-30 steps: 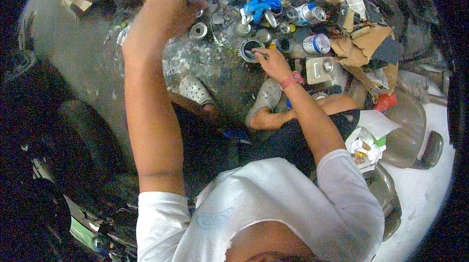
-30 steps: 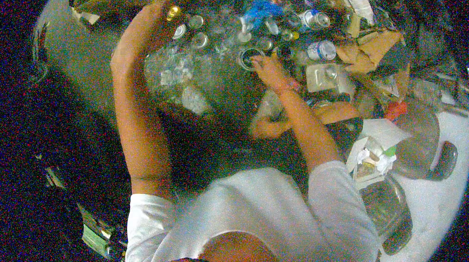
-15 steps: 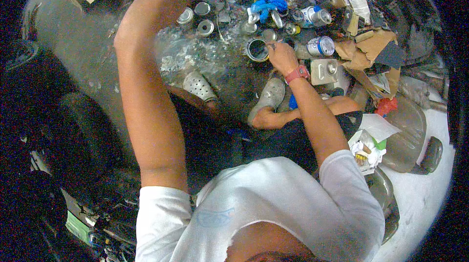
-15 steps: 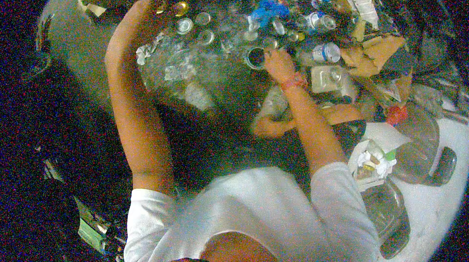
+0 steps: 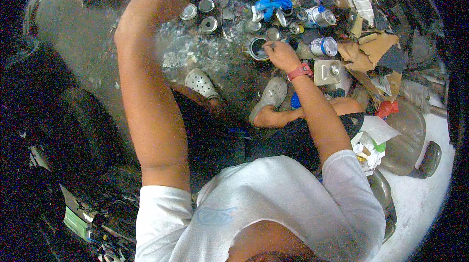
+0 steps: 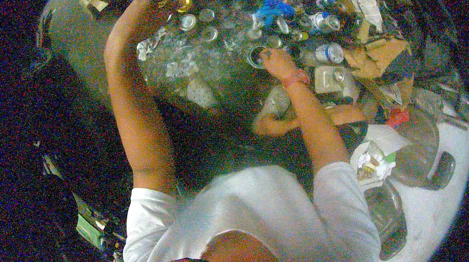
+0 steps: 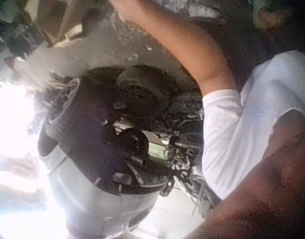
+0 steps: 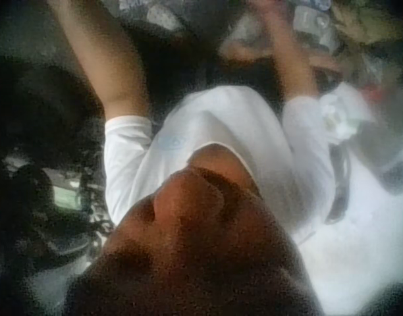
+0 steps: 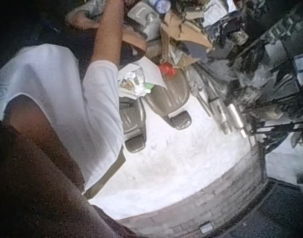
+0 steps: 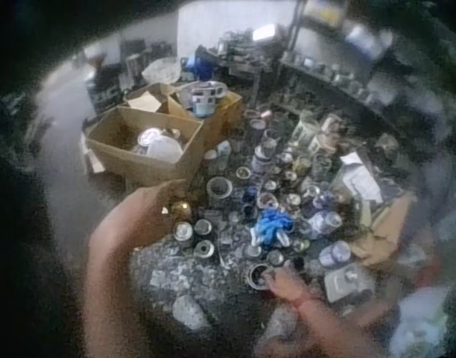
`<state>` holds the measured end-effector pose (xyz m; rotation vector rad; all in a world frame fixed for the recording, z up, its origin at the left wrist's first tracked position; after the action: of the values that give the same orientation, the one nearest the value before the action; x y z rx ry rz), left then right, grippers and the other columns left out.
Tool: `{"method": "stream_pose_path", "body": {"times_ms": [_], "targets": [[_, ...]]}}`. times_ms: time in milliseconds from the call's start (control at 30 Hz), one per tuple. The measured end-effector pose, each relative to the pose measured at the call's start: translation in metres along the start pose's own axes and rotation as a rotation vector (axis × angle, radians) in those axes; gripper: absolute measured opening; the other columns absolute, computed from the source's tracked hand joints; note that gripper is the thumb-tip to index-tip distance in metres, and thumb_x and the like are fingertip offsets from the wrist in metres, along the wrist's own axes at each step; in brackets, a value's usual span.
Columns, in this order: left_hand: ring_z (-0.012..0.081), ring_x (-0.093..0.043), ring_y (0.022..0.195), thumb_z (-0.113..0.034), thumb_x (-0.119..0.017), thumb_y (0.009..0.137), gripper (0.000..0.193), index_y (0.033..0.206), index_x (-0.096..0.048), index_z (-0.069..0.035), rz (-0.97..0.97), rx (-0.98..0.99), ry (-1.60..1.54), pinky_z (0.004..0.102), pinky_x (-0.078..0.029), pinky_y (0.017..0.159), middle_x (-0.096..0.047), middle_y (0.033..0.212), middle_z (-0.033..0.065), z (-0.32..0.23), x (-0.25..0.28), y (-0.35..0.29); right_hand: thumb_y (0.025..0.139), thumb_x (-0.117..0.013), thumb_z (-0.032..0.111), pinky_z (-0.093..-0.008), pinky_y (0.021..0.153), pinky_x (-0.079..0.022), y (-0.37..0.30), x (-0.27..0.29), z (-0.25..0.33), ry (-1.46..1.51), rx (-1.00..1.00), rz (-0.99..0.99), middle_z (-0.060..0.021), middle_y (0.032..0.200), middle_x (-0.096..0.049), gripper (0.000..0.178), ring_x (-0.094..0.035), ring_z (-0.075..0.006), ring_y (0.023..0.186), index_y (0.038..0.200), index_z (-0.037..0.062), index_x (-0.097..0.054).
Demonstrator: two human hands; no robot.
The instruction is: The person sits on the floor and sorts through a pile of metal cans and other debris. They pick up cans, inspect them, and place them into a cardboard box.
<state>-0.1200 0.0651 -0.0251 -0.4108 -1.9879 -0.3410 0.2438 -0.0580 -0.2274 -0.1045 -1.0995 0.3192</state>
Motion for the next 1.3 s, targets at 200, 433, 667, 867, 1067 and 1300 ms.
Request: {"method": "stream_pose_path", "body": {"times_ms": [200,433,667,867,1067,1300], "targets": [[0.0313,-0.069,0.115,-0.024,-0.060,0.102,0.038,0.137,-0.060,-0.009,0.038,-0.108,0.424,0.0426,-0.054,0.102,-0.072,0.125,0.0136,0.000,-0.007,0.002,0.101,-0.055,0.033,-0.0554,0.092,-0.054,-0.004,0.013,0.019,0.199,0.046,0.073,-0.0252,0.104,-0.074,0.035,-0.069,-0.0461,0.099,0.118,0.0083,-0.074],[0.0263,-0.067,0.121,-0.026,-0.057,0.103,0.040,0.137,-0.060,-0.006,0.068,-0.456,1.100,0.0358,-0.051,0.108,-0.069,0.132,0.0103,0.012,-0.022,0.006,0.100,-0.060,0.031,-0.0527,0.085,-0.055,0.001,-0.002,0.005,0.108,0.028,-0.063,-0.0234,0.098,-0.074,0.031,-0.070,-0.0437,0.095,0.117,0.0116,-0.076],[0.0386,-0.066,0.121,-0.022,-0.073,0.092,0.053,0.140,-0.059,-0.007,-0.054,0.000,0.007,0.0476,-0.053,0.101,-0.070,0.128,0.0204,-0.014,0.001,0.002,0.100,-0.060,0.030,-0.0513,0.088,-0.055,-0.001,0.006,0.016,0.096,-0.022,0.031,-0.0237,0.100,-0.074,0.030,-0.070,-0.0440,0.093,0.116,0.0109,-0.076],[0.0400,-0.065,0.121,-0.028,-0.070,0.096,0.048,0.138,-0.060,-0.009,0.034,0.063,-0.017,0.0475,-0.052,0.102,-0.070,0.125,0.0217,-0.016,0.002,0.006,0.100,-0.060,0.031,-0.0530,0.087,-0.055,0.002,0.007,0.022,-0.068,-0.031,-0.041,-0.0245,0.097,-0.074,0.027,-0.070,-0.0450,0.089,0.110,0.0126,-0.078],[0.0410,-0.066,0.118,-0.032,-0.069,0.097,0.046,0.136,-0.061,-0.008,-0.075,-0.050,0.018,0.0486,-0.053,0.099,-0.072,0.122,0.0204,-0.025,0.001,0.005,0.099,-0.061,0.031,-0.0530,0.089,-0.054,0.003,0.011,0.027,-0.180,-0.079,-0.040,-0.0238,0.100,-0.074,0.027,-0.070,-0.0432,0.096,0.110,0.0138,-0.078],[0.0395,-0.067,0.116,-0.028,-0.069,0.097,0.044,0.136,-0.061,-0.008,0.018,0.033,0.010,0.0481,-0.054,0.098,-0.072,0.121,0.0209,-0.017,-0.002,0.007,0.099,-0.062,0.032,-0.0537,0.088,-0.054,0.005,0.013,0.029,-0.339,-0.147,0.018,-0.0234,0.101,-0.074,0.027,-0.068,-0.0434,0.099,0.113,0.0153,-0.078]]}}
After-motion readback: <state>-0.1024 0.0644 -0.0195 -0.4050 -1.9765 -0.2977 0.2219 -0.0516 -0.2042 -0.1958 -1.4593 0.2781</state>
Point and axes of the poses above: each hand's wrist, its own y-axis towards the middle knuckle, its own x-axis out of the back of the hand, z = x × y, the point moved 2 cm from there along y, towards the middle knuckle
